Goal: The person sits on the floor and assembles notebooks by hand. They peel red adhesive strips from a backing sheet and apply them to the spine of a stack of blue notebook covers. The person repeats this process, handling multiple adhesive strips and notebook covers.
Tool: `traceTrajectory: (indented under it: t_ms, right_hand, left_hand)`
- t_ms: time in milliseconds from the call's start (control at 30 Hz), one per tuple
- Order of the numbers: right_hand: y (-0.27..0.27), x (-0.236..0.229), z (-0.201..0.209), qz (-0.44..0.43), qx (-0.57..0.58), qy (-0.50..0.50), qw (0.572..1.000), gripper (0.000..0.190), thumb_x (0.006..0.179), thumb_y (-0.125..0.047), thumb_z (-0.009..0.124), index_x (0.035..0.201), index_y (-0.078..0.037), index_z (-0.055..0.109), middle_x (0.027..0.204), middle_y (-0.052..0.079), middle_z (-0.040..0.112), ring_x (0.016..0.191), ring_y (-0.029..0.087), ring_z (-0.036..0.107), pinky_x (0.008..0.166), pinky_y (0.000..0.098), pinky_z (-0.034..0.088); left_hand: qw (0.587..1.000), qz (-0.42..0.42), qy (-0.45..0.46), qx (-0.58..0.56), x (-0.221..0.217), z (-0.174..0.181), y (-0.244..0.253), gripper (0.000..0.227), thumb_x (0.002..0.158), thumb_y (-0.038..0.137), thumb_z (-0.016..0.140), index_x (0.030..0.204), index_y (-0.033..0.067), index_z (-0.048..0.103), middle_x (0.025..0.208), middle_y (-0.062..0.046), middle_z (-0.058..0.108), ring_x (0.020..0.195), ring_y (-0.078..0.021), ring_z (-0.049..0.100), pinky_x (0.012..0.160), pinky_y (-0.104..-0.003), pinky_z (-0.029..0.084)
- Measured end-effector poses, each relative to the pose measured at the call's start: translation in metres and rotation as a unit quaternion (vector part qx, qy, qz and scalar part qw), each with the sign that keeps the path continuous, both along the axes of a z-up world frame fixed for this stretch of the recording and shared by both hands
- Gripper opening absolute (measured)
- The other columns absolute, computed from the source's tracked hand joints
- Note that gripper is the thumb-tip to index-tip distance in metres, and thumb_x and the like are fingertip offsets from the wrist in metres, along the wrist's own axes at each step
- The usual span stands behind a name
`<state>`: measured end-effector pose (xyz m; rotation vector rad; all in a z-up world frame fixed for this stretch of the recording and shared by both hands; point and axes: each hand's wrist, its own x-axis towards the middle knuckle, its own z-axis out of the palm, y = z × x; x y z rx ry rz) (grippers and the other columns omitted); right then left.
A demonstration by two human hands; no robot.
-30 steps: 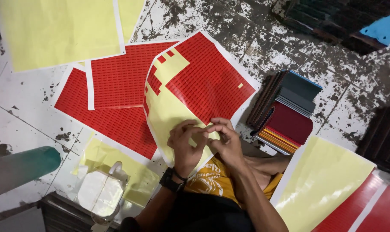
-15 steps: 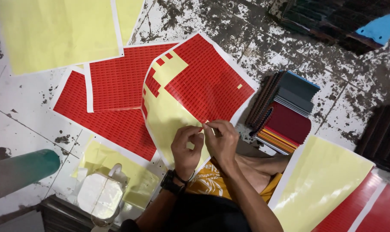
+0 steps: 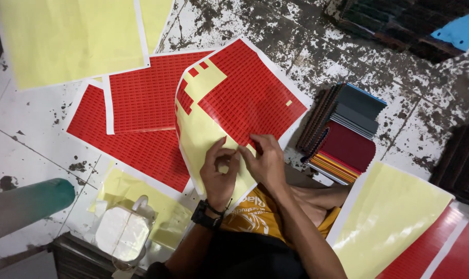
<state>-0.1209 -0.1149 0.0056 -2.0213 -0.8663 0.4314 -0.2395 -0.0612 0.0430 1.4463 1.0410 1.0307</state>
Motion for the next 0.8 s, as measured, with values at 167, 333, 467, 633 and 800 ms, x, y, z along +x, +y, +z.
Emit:
traceTrajectory:
  t_ms: [167, 333, 467, 633, 800]
  right_hand:
    - [0.001, -0.002, -0.007, -0.035, 0.042, 0.016, 0.998, 0.029, 0.078, -0.022, 0.090, 0.101, -0.009, 0.081, 0.087, 0.010, 0.073, 0.081, 0.032, 0.073, 0.067, 0.0370, 0.059]
    - [-0.002, -0.005, -0.016, -0.051, 0.096, -0.027, 0.994, 0.023, 0.076, -0.019, 0.093, 0.094, -0.009, 0.082, 0.081, 0.009, 0.075, 0.074, 0.029, 0.074, 0.059, 0.0320, 0.058]
    - [-0.004, -0.004, 0.001, -0.047, 0.126, 0.036, 0.990, 0.015, 0.078, -0.016, 0.091, 0.089, -0.012, 0.081, 0.087, 0.008, 0.075, 0.082, 0.026, 0.074, 0.068, 0.0301, 0.059]
    - [-0.018, 0.007, 0.015, 0.017, 0.148, 0.261, 0.954, 0.018, 0.081, -0.005, 0.083, 0.098, -0.007, 0.080, 0.110, 0.016, 0.070, 0.104, 0.025, 0.067, 0.094, 0.0400, 0.056]
    - [-0.011, 0.011, 0.032, 0.020, 0.137, 0.277, 0.951, 0.037, 0.084, 0.002, 0.062, 0.119, -0.004, 0.075, 0.106, 0.013, 0.065, 0.097, 0.020, 0.063, 0.087, 0.0338, 0.052]
  left_hand:
    - [1.000, -0.011, 0.003, 0.007, -0.001, -0.009, 0.001, 0.057, 0.080, -0.012, 0.070, 0.135, -0.0003, 0.060, 0.104, -0.016, 0.072, 0.086, -0.0251, 0.073, 0.077, -0.034, 0.063]
    - [1.000, -0.013, 0.010, 0.019, 0.001, -0.016, 0.001, 0.057, 0.080, -0.011, 0.070, 0.135, 0.0011, 0.061, 0.106, -0.016, 0.072, 0.088, -0.0266, 0.074, 0.081, -0.037, 0.063]
    - [1.000, -0.011, 0.019, 0.016, 0.001, -0.012, 0.000, 0.059, 0.079, -0.013, 0.069, 0.135, 0.0008, 0.060, 0.109, -0.017, 0.071, 0.088, -0.0256, 0.074, 0.081, -0.035, 0.063]
    - [1.000, -0.029, -0.001, 0.000, 0.007, -0.009, -0.002, 0.066, 0.076, -0.013, 0.073, 0.139, 0.0003, 0.055, 0.116, -0.017, 0.068, 0.091, -0.0256, 0.073, 0.083, -0.037, 0.063]
    - [0.997, -0.026, -0.047, -0.060, 0.009, -0.011, -0.003, 0.064, 0.083, -0.012, 0.069, 0.143, 0.0031, 0.051, 0.120, -0.012, 0.063, 0.084, -0.0172, 0.066, 0.083, -0.036, 0.064]
